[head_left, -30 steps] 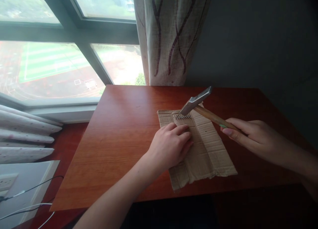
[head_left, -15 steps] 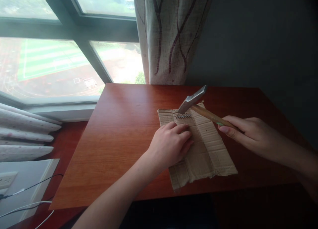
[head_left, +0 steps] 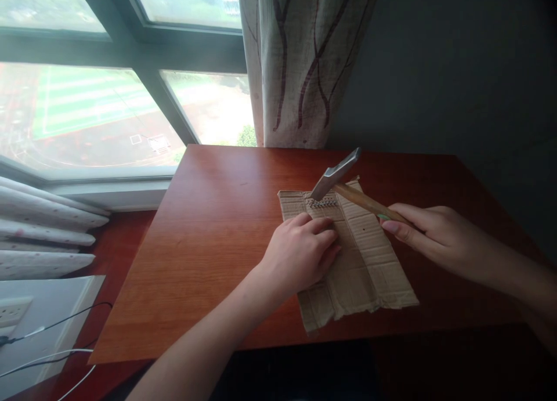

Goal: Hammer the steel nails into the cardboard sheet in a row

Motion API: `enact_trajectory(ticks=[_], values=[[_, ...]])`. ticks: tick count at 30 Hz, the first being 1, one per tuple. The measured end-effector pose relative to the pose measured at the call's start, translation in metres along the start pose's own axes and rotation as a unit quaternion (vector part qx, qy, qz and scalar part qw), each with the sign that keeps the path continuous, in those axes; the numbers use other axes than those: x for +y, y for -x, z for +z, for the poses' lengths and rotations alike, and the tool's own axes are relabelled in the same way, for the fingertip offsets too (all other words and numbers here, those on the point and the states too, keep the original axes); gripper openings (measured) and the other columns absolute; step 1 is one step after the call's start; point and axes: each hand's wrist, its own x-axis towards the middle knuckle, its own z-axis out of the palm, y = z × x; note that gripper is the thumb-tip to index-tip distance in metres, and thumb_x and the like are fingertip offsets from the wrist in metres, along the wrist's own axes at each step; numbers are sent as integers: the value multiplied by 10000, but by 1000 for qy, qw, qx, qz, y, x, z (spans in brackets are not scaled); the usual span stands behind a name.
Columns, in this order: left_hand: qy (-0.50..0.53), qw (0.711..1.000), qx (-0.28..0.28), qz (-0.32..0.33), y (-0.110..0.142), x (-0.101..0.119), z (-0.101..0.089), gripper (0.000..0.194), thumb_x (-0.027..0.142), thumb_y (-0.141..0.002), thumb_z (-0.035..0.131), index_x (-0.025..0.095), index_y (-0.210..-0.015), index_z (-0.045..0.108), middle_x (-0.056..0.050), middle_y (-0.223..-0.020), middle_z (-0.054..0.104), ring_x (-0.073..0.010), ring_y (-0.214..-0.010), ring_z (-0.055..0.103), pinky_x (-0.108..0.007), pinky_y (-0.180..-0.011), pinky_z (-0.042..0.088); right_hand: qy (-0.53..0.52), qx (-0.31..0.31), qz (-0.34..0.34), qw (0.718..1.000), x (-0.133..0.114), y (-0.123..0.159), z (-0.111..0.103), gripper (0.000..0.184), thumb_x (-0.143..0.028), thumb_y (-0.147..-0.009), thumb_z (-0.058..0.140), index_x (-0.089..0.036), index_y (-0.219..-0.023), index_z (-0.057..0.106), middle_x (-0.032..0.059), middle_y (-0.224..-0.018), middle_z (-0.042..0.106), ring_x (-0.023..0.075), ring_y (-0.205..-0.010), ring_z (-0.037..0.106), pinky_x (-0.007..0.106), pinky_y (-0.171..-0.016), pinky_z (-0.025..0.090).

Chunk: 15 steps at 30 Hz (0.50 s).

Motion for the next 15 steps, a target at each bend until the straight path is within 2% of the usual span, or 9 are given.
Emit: enact_trajectory(ticks=[7,12,15], values=[[3,1000,2,-3,0,0,0,251,338,-1008,557,210,-1045,771,-52,-1225,756,-244,-948,653,-400,-817,577,5,0,-3,1000,-3,-1,-5,502,-663,-1014,424,-241,-799,593,10,-662,635,184,-595,589,312,-560,410],[4,1000,-2,-3,0,0,1,249,329,-1008,554,214,-1058,770,-43,-1241,751,-243,-957,652,-404,-820,579,16,27,-5,999,-1,3,-9,496,-672,-1003,445,-251,-765,556,-15,-579,543,156,-505,503,311,-523,352],[7,1000,-1,-4,0,0,1,250,329,-1009,553,213,-1061,769,-40,-1247,750,-244,-963,652,-405,-825,580,22,28,-6,999,-1,1,-8,491,-663,-1008,437,-252,-766,556,-13,-582,554,162,-515,516,317,-536,358]])
